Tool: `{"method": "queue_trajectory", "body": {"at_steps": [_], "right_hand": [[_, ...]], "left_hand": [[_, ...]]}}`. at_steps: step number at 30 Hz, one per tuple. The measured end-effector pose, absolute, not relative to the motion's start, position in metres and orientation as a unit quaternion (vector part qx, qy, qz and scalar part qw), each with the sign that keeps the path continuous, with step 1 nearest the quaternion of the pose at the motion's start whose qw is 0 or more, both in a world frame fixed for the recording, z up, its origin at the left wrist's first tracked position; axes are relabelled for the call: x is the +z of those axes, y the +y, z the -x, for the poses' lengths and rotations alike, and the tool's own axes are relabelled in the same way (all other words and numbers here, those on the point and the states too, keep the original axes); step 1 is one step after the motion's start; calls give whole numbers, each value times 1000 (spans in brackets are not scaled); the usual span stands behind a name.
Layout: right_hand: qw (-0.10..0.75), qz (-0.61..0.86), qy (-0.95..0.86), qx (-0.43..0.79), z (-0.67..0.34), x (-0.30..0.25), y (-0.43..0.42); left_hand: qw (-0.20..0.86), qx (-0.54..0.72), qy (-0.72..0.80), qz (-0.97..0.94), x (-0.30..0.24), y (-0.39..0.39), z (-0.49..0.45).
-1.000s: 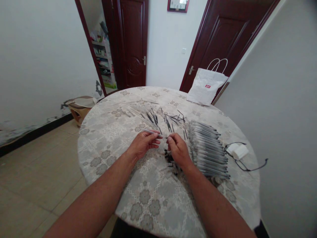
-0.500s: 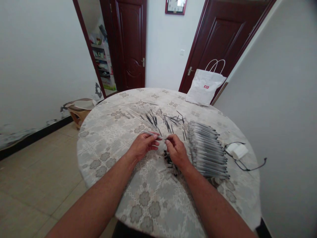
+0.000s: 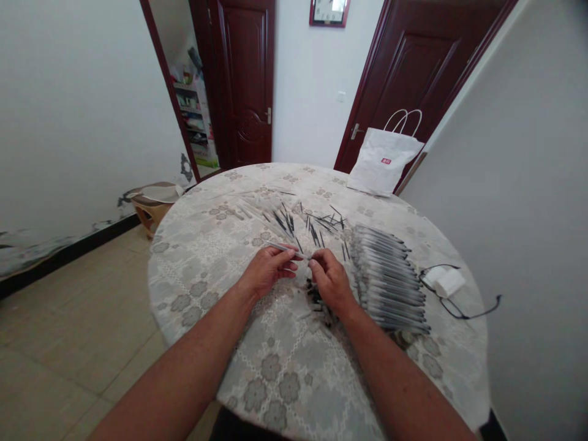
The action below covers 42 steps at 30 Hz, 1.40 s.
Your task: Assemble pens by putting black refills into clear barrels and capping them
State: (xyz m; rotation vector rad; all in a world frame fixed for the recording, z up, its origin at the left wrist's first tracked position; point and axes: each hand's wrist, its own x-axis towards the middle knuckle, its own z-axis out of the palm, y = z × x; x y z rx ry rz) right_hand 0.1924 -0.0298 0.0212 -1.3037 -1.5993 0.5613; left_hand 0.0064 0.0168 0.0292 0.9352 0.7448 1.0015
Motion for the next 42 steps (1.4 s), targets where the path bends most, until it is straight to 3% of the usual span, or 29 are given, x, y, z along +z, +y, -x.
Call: {"method": "queue_trajectory", "body": {"at_steps": [9,29,37,42], "right_hand": [[485,524,-633,300,-192,21,-29],[452,556,-665,209,-190,29,-32],[405,516,-751,75,-195,30,-26],[452,588,-670,32,-202,30,-21]], "left_hand": [[710,447,333,-430,31,15,-8],[662,454,366,-470,32,12,-13],[546,409,421,-598,33,11,-16],[401,392,443,-700,21,11,-25]]}}
